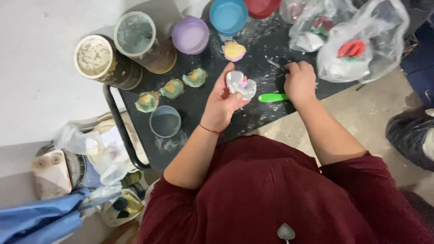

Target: The person uses a green sculpting tool to separate and shape small pieces of pink and yellow clay into flower-like forms. They repeatedly pick up the clay pieces, refine their edges, and place them on a cluttered work table or into a storage drawer.

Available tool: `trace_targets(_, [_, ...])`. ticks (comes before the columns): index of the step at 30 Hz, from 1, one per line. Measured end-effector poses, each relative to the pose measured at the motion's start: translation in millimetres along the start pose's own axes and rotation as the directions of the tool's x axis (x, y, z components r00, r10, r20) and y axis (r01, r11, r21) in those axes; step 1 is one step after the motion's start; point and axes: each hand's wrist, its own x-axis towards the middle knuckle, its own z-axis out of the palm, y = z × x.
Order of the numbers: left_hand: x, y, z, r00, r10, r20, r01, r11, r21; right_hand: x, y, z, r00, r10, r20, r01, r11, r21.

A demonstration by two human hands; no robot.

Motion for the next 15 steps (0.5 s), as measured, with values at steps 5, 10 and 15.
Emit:
trace_targets(5, [1, -15, -37, 0.999, -0.047, 0.001, 0.047, 0.992, -0.115, 14, -59, -61, 0.999, -0.024, -0.025, 0.029, 0.97, 0.24])
trace_targets(10, [13, -39, -29, 0.996, -0.084, 0.011, 0.085, 0.988, -0.13, 25, -143, -147, 0.988, -0.156, -0.008, 0.102, 0.609, 0.787])
trace_targets(15, [19, -50, 9, 0.996, -0.04, 0.075, 0.039, 0.999, 0.009, 12, -134, -166, 0.998, -0.059, -0.036, 0.065, 0.643, 0.763])
